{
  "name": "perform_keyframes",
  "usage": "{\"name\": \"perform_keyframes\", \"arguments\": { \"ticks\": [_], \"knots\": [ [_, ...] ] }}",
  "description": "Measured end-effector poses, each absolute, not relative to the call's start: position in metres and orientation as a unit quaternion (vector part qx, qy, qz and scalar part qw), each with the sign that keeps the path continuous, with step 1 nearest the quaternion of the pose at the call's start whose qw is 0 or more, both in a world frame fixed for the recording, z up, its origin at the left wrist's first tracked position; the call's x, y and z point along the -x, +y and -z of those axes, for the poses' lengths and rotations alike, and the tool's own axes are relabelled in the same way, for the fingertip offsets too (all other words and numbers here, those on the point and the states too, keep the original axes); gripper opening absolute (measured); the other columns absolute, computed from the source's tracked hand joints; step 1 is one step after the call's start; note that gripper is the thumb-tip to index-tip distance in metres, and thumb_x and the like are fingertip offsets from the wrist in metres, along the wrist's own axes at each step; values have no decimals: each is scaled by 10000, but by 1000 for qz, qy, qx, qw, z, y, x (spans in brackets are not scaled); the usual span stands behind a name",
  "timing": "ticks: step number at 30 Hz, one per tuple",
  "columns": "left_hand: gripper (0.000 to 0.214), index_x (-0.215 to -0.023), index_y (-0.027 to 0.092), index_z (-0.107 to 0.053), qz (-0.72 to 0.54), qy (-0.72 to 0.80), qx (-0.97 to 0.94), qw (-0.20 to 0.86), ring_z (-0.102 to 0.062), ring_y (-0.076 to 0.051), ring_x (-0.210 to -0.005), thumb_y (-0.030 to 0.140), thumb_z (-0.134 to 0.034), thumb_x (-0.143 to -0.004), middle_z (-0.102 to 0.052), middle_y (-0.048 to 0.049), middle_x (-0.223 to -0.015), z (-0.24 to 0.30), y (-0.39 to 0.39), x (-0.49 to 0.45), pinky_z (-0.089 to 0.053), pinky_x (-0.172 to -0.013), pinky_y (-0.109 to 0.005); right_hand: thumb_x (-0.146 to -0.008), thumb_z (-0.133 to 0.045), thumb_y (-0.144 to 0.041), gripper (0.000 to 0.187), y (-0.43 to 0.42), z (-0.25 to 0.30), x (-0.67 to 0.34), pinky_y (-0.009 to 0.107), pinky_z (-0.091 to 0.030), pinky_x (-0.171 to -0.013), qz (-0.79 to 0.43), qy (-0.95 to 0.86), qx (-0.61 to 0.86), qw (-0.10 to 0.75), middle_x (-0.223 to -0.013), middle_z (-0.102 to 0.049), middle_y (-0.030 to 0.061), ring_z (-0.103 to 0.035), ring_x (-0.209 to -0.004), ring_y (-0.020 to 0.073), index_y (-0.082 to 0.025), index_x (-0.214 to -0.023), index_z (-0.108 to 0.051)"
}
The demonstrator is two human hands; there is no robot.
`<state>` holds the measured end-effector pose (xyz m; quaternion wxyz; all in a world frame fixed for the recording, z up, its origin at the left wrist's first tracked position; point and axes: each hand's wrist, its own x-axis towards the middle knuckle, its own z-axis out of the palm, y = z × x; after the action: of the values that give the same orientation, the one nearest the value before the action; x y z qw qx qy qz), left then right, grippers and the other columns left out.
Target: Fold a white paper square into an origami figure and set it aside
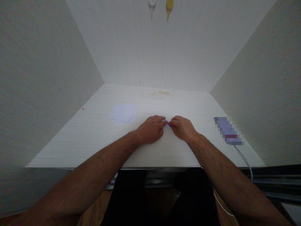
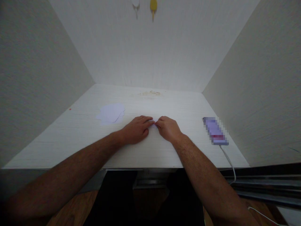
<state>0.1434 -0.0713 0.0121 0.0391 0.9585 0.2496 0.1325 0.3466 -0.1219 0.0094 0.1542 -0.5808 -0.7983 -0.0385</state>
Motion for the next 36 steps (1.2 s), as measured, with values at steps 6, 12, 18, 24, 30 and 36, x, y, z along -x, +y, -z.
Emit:
{"name": "perform_keyframes", "arguments": {
  "ticks": [6, 12, 18, 24, 30, 36],
  "knots": [
    [475, -1359, 186, -515, -122, 244, -961, 45, -471, -234, -1265, 237, -393, -903, -512, -53, -1445, -11, -71, -144, -327, -1095, -428, -939, -489, -242, 257, -123, -11, -349, 291, -446, -750, 34, -810, 564, 154, -1006, -700, 54, -606, -906, 181, -225, -981, -743],
    [474, -1357, 172, -515, -134, 237, -962, 36, -469, -239, -1253, 232, -401, -901, -505, -61, -1449, -11, -71, -144, -332, -1080, -428, -932, -486, -236, 261, -125, -13, -350, 297, -442, -740, 34, -815, 558, 153, -1011, -693, 50, -596, -914, 183, -234, -991, -741],
    [427, -1297, 193, -559, -141, 223, -964, 24, -463, -252, -1217, 215, -430, -891, -533, -52, -1407, -15, -74, -142, -349, -1038, -440, -914, -498, -240, 261, -127, -15, -348, 298, -438, -750, 22, -818, 554, 154, -1008, -677, 55, -585, -911, 179, -234, -1017, -738],
    [385, -1248, 177, -582, -140, 220, -965, 24, -486, -255, -1157, 209, -439, -892, -593, -66, -1317, -15, -74, -143, -374, -993, -439, -897, -503, -265, 256, -130, -24, -344, 298, -407, -694, 28, -820, 561, 112, -953, -647, 57, -570, -868, 179, -226, -989, -739],
    [396, -1270, 174, -539, -139, 194, -969, 62, -496, -226, -1198, 174, -420, -892, -581, -66, -1349, -12, -70, -143, -375, -1024, -421, -903, -501, -292, 268, -130, -29, -343, 296, -403, -718, 17, -823, 560, 87, -970, -641, 60, -568, -894, 182, -229, -1035, -726],
    [391, -1253, 187, -526, -132, 200, -968, 70, -508, -223, -1196, 160, -427, -877, -615, -65, -1283, -15, -71, -144, -373, -1030, -429, -911, -490, -295, 264, -131, -31, -342, 295, -406, -735, 15, -822, 564, 77, -979, -642, 66, -570, -910, 183, -218, -997, -727]
  ]
}}
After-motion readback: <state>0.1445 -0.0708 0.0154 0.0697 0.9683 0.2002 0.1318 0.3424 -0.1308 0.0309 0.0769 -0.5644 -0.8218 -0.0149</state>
